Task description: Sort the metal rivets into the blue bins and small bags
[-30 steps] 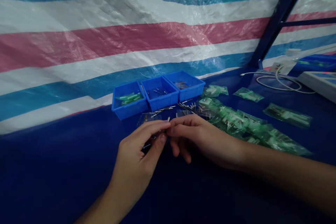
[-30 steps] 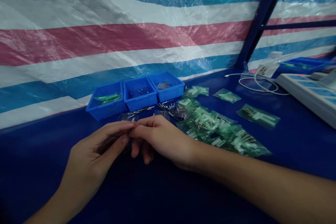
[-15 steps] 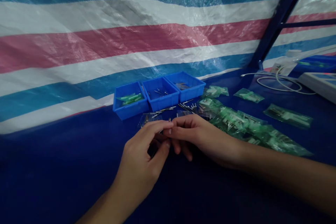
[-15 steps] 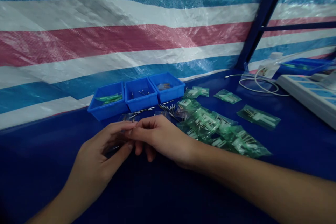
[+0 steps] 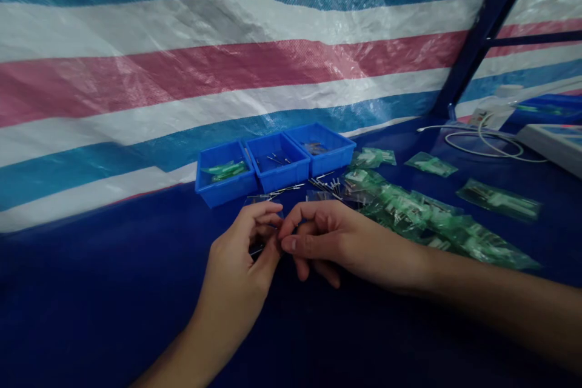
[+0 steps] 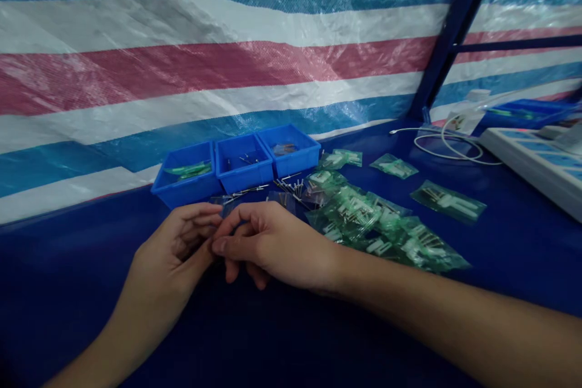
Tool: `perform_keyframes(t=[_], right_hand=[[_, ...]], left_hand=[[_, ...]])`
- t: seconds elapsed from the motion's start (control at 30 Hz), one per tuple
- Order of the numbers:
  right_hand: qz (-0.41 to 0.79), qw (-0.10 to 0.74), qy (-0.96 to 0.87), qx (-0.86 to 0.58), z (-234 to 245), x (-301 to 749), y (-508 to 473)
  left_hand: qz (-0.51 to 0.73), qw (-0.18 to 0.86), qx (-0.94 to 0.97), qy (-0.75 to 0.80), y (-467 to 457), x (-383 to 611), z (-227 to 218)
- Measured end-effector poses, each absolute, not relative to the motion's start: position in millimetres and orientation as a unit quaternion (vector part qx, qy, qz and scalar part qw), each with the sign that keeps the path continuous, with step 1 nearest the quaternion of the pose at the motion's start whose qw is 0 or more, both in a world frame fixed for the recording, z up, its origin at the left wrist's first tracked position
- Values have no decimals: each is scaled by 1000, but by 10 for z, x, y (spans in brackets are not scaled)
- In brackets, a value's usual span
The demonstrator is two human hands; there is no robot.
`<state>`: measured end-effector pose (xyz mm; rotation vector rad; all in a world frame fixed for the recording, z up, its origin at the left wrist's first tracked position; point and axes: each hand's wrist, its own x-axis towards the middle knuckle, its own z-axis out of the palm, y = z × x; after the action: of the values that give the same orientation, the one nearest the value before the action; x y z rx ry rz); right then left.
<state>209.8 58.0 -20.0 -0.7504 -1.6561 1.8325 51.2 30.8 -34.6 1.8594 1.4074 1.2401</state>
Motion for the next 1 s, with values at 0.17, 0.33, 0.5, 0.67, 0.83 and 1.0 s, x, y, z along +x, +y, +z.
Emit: perform_keyframes(t=[0.17, 0.33, 0.5, 0.67, 0.83, 1.0], right_hand=[[664, 293, -619, -300, -208, 2093, 560], [716, 336, -548, -272, -217, 2091, 554], [764, 324, -506, -233, -215, 2104, 569], [770, 323, -503, -222, -229, 2104, 562], [765, 337, -509, -205, -246, 2091, 551], [738, 350, -533, -219, -252, 2086, 544]], left_hand=[[447, 238, 674, 538, 289, 526, -319], [447, 259, 696, 498, 260, 517, -303], [447, 271, 712, 469, 247, 513, -291], [403, 246, 749, 465, 247, 522, -265], [389, 243, 745, 485, 263, 531, -259], [384, 259, 735, 495, 270, 532, -264]])
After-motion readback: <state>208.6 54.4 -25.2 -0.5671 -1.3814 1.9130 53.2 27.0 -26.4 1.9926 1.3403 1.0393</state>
